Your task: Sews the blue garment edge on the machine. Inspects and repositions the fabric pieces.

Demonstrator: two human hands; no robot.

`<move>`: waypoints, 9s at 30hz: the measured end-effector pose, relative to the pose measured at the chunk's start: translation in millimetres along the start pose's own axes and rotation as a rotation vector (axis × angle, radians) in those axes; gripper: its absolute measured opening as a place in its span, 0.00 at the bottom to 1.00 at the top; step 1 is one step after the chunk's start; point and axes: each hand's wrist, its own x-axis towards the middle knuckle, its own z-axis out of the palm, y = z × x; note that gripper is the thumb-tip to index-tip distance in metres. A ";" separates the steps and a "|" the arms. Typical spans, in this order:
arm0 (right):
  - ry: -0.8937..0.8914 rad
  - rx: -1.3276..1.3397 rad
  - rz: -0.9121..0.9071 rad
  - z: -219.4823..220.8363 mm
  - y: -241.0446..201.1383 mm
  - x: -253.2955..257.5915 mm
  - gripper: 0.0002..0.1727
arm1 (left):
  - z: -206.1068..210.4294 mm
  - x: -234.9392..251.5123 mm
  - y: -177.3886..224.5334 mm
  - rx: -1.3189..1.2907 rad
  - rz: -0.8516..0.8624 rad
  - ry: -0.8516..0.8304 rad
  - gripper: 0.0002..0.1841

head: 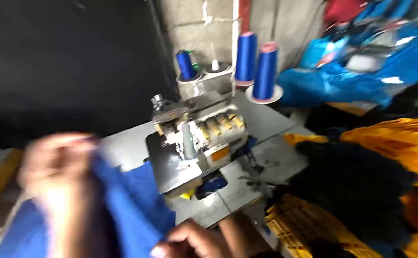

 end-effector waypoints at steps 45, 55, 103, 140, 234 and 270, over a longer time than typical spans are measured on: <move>-0.069 -0.014 0.520 -88.4 99.3 -1.0 0.04 | 147.8 -124.3 -2.2 0.852 -0.088 -0.354 0.32; -0.031 0.027 0.495 -85.8 108.1 8.6 0.05 | 157.4 -113.7 -4.8 0.930 -0.132 -0.350 0.32; -0.108 -0.076 0.575 -84.8 103.0 41.8 0.07 | -17.7 -176.5 -13.0 0.466 -0.594 0.212 0.09; -0.291 0.004 0.813 -133.3 128.7 -60.4 0.06 | -35.7 -232.0 9.7 0.440 -0.891 0.116 0.13; 0.027 -0.137 0.485 -72.8 86.9 72.8 0.07 | 126.0 -90.7 -18.8 0.873 -0.152 -0.420 0.26; 0.015 -0.542 0.292 -64.9 90.3 72.9 0.13 | 120.8 -78.8 -25.8 0.867 -0.101 -0.482 0.25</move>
